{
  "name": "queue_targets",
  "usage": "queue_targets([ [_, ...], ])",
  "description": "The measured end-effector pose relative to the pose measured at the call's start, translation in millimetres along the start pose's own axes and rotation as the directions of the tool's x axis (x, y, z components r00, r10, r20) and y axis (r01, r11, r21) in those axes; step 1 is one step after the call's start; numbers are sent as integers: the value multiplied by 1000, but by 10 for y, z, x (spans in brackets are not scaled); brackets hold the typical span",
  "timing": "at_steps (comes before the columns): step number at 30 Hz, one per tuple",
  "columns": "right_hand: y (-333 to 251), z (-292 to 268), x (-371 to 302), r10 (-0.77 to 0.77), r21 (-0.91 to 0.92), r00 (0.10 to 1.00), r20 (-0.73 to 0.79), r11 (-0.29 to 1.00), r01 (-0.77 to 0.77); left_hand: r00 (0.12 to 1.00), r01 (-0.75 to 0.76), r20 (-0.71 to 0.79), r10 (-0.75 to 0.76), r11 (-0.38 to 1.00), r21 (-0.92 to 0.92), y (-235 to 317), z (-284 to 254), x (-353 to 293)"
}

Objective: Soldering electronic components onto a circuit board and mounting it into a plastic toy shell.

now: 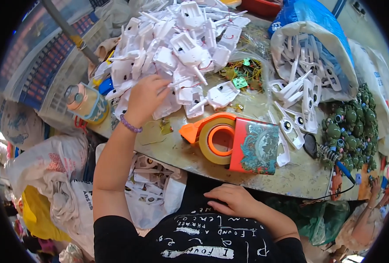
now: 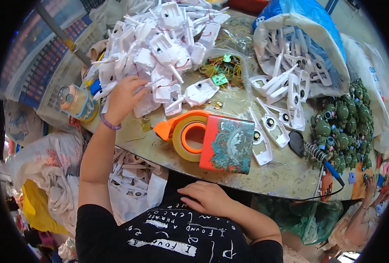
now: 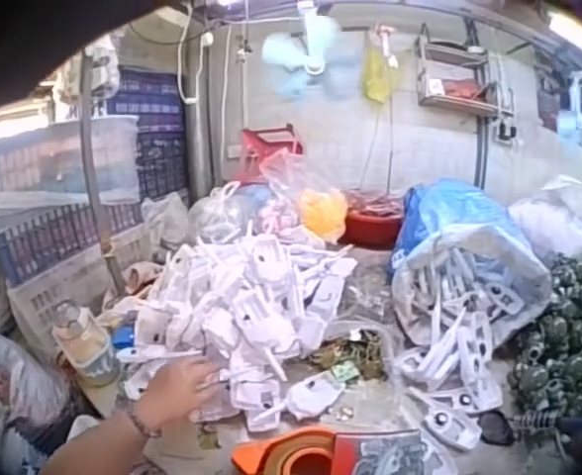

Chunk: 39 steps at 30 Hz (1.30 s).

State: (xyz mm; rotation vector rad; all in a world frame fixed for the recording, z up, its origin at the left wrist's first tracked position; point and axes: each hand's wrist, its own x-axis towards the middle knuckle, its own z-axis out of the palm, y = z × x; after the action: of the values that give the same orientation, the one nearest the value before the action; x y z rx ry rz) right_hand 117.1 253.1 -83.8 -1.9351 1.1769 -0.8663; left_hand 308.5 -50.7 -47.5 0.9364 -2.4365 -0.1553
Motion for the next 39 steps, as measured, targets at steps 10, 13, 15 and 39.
queue_targets([
  [10,-44,-233,-132,-11,44,990,-138,999,17,860,183,-160,-485,584,-791,219,-521,-112],
  [13,-114,-315,-26,-80,37,979,-190,995,89,821,392,316,-476,66,-918,639,-389,-147],
  [15,-150,-329,15,-112,21,968,-224,993,119,805,409,387,-450,-51,-911,654,-198,-278],
  [39,-20,-184,-341,59,247,968,-242,969,3,681,-35,-229,-696,282,-959,1484,444,-848],
])
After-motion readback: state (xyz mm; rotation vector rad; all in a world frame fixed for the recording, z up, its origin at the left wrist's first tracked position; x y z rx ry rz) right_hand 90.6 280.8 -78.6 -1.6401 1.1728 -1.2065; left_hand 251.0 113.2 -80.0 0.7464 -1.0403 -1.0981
